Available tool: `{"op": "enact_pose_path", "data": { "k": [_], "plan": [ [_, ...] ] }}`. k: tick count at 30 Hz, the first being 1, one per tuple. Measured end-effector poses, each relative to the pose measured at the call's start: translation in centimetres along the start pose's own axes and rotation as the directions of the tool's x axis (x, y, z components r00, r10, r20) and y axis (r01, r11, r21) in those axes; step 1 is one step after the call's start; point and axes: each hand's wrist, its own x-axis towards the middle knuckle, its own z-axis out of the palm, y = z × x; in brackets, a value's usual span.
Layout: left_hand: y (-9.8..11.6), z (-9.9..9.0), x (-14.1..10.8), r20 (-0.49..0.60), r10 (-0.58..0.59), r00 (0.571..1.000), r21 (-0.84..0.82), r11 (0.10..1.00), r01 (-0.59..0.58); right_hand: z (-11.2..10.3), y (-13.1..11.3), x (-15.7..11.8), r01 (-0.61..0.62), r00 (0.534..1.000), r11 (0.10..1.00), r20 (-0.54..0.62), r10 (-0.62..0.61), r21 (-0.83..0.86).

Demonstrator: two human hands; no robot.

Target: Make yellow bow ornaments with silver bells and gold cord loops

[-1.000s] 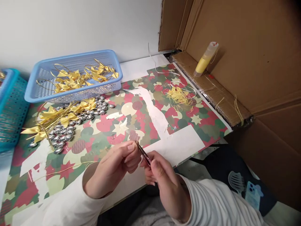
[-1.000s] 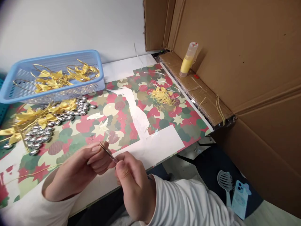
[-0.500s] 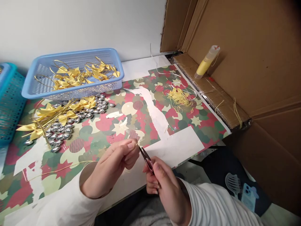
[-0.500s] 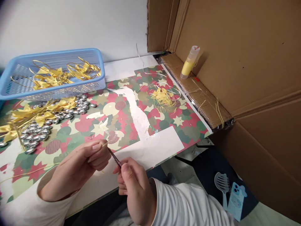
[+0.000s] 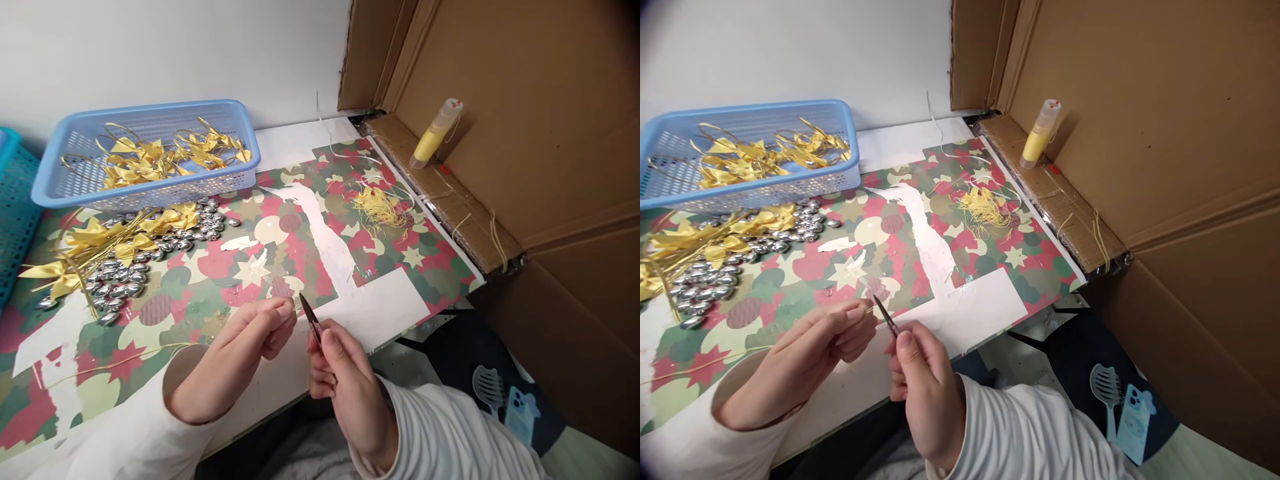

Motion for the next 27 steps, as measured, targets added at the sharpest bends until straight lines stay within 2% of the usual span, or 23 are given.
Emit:
{"op": "enact_pose_path", "data": {
  "k": [2,5,7,9,10,12,14,15,16,18,19,20,21,22,24,27],
  "plan": [
    [0.0,0.0,0.1,-0.001,-0.005,1.0,-0.01,1.0,0.005,-0.3,-0.1,0.2,0.03,0.999,0.999,-0.014,-0.029,0.032],
    [0.2,0.0,0.3,0.006,-0.02,1.0,-0.071,0.997,0.02,-0.8,-1.2,0.5,0.145,0.989,0.986,0.012,-0.146,0.084],
    [0.5,-0.1,0.4,0.029,-0.027,0.999,-0.157,0.987,0.031,-1.0,-2.2,0.7,0.245,0.969,0.97,0.025,-0.245,0.013],
    [1.1,-0.4,0.4,0.04,-0.015,0.999,-0.265,0.964,0.025,-1.0,-3.0,1.1,0.288,0.958,0.946,0.062,-0.281,-0.147],
    [1.5,-0.6,0.4,0.031,0.001,1.0,-0.316,0.949,0.009,-0.8,-3.1,1.4,0.27,0.962,0.938,0.093,-0.256,-0.217],
    [2.2,-1.0,0.2,-0.023,0.04,0.999,-0.393,0.918,-0.046,-0.4,-3.1,2.2,0.157,0.977,0.949,0.183,-0.109,-0.272],
    [2.7,-1.4,0.1,-0.082,0.058,0.995,-0.446,0.891,-0.088,-0.2,-3.0,3.3,0.026,0.97,0.972,0.24,0.031,-0.235],
    [2.9,-1.6,0.0,-0.101,0.054,0.993,-0.47,0.877,-0.096,-0.3,-3.2,4.0,0.001,0.971,0.977,0.233,0.05,-0.213],
    [3.0,-1.8,0.0,-0.113,0.044,0.993,-0.497,0.863,-0.095,-0.7,-3.7,4.6,0.011,0.981,0.98,0.193,0.028,-0.2],
    [3.1,-2.0,0.0,-0.112,0.024,0.993,-0.55,0.831,-0.082,-1.8,-5.4,5.7,0.146,0.989,0.958,0.023,-0.145,-0.247],
    [3.0,-2.0,0.0,-0.098,0.018,0.995,-0.574,0.816,-0.071,-2.4,-6.5,6.0,0.246,0.959,0.919,-0.059,-0.277,-0.309],
    [2.9,-2.1,0.1,-0.08,0.02,0.997,-0.594,0.802,-0.063,-2.8,-7.6,6.2,0.346,0.908,0.861,-0.098,-0.408,-0.374],
    [2.9,-2.0,0.2,-0.059,0.026,0.998,-0.609,0.791,-0.056,-3.1,-8.7,6.2,0.429,0.863,0.803,-0.075,-0.5,-0.414],
    [2.8,-2.0,0.3,-0.042,0.037,0.998,-0.617,0.785,-0.055,-3.2,-9.4,6.0,0.482,0.84,0.762,-0.019,-0.542,-0.432],
    [2.6,-1.8,0.6,-0.051,0.068,0.996,-0.615,0.784,-0.085,-2.6,-9.9,5.4,0.503,0.851,0.748,0.098,-0.516,-0.433],
    [2.2,-1.5,1.1,-0.117,0.114,0.987,-0.572,0.804,-0.161,-0.4,-8.2,4.6,0.42,0.907,0.781,0.174,-0.384,-0.461]
  ]
}}
